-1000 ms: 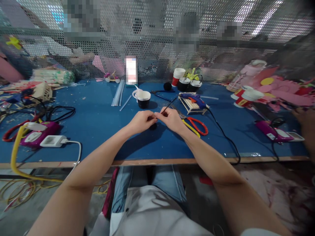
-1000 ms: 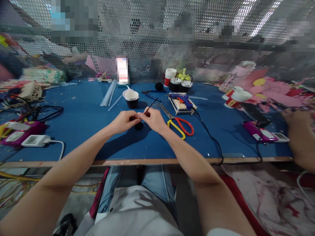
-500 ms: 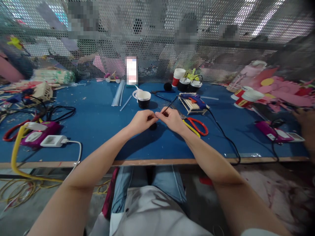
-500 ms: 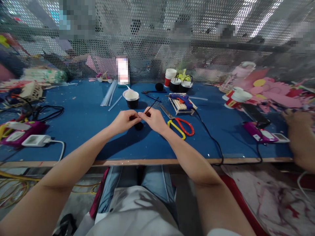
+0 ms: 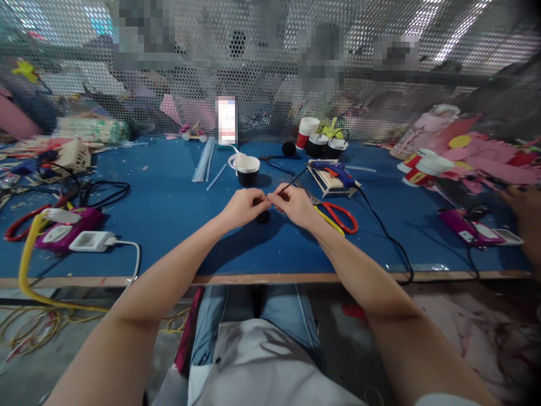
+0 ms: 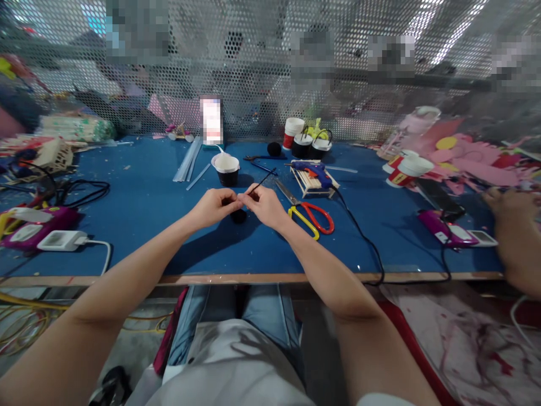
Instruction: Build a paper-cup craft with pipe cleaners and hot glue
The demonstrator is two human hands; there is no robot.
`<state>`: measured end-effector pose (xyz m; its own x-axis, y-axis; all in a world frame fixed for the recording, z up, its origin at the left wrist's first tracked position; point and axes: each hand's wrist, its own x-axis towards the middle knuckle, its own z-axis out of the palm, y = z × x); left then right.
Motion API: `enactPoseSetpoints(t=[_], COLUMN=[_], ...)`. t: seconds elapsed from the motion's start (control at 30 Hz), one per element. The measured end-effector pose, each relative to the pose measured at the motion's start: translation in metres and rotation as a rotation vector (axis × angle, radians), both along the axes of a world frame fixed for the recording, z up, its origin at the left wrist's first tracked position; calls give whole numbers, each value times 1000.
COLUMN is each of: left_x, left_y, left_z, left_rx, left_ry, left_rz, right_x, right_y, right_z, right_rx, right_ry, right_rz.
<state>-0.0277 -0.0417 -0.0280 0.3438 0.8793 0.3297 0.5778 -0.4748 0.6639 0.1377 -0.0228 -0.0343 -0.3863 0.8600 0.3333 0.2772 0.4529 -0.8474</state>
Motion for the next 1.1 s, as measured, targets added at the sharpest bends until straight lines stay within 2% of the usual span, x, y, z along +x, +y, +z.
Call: enactPoseSetpoints(t=[0.13, 0.3, 0.57, 0.83, 1.1], left_x=[2, 3, 1, 3, 3], left_y=[-2, -2, 1, -1, -2], left_z=[0, 0, -2, -1, 0], left_rx=[66, 81, -57, 66, 82], left_ry=[27, 46, -30, 42, 61], left_rz=[21, 12, -39, 5, 2], right_x=[0, -1, 0, 0, -1], right_y=[0, 0, -1, 1, 0], right_z=[-1, -1, 3, -2, -1], right_rx=[39, 34, -31, 38, 49], right_ry=[-39, -30, 16, -70, -36], right_rz=[-60, -69, 56, -54, -72])
